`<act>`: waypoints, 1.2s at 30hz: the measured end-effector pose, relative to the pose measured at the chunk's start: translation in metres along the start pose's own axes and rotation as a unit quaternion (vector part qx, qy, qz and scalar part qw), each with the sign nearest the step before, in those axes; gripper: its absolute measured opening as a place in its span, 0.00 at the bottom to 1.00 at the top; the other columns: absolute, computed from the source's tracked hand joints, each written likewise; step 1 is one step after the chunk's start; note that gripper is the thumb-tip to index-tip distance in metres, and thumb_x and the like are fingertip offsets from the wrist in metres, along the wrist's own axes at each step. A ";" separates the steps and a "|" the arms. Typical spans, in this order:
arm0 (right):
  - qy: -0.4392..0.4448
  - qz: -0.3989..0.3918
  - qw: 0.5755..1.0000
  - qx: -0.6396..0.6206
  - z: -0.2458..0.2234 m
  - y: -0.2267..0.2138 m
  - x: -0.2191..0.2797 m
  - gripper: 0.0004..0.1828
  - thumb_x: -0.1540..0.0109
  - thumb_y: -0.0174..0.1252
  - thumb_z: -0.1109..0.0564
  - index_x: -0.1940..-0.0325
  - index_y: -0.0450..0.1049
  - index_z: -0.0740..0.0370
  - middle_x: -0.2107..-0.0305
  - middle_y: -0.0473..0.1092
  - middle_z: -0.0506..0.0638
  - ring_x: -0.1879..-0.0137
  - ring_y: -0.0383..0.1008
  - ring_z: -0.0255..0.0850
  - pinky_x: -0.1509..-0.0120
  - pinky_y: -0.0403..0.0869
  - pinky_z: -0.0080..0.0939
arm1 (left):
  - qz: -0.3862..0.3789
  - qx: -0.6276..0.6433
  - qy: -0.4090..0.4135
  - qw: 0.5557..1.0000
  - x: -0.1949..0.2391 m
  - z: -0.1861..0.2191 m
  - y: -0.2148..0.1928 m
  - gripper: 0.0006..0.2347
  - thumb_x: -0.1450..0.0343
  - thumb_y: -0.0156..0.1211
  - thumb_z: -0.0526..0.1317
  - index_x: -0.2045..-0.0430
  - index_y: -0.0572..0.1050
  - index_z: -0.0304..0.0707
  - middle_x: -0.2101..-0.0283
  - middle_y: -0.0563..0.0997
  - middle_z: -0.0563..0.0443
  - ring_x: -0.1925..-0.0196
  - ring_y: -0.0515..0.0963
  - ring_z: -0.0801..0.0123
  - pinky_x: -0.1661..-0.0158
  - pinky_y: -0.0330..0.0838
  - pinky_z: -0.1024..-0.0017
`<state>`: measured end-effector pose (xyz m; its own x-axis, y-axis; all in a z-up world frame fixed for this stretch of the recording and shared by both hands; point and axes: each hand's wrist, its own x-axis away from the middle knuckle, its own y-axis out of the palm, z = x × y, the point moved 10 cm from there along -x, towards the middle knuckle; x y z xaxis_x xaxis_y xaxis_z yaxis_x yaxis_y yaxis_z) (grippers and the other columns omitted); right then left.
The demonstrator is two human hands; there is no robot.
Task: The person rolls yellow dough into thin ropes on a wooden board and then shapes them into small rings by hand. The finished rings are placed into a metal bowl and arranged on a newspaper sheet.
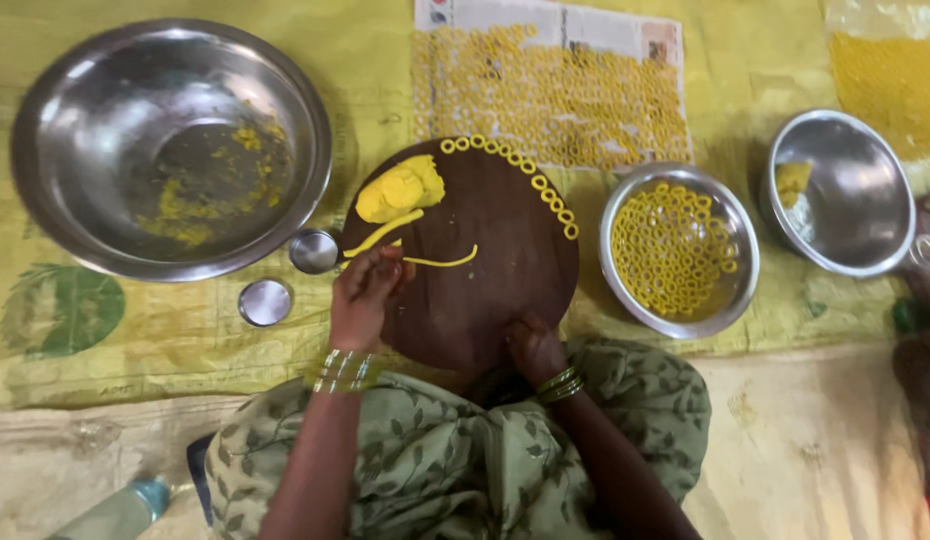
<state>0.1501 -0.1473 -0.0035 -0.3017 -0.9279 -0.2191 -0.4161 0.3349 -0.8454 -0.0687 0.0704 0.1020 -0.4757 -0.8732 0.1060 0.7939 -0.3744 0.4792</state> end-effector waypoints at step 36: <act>0.376 0.224 0.702 -0.561 0.038 0.066 -0.109 0.09 0.39 0.66 0.63 0.56 0.78 0.66 0.65 0.79 0.55 0.65 0.79 0.40 0.61 0.78 0.38 | 0.135 0.059 -0.192 0.970 -0.033 -0.148 -0.014 0.16 0.25 0.56 0.50 0.60 0.77 0.34 0.72 0.82 0.48 0.73 0.77 0.68 0.73 0.67 0.67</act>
<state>0.1876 -0.0297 -0.0540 -0.8101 -0.4803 0.3361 -0.4218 0.8757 0.2348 -0.0078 0.0581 -0.0373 -0.3800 -0.7459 0.5470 0.8713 -0.0900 0.4825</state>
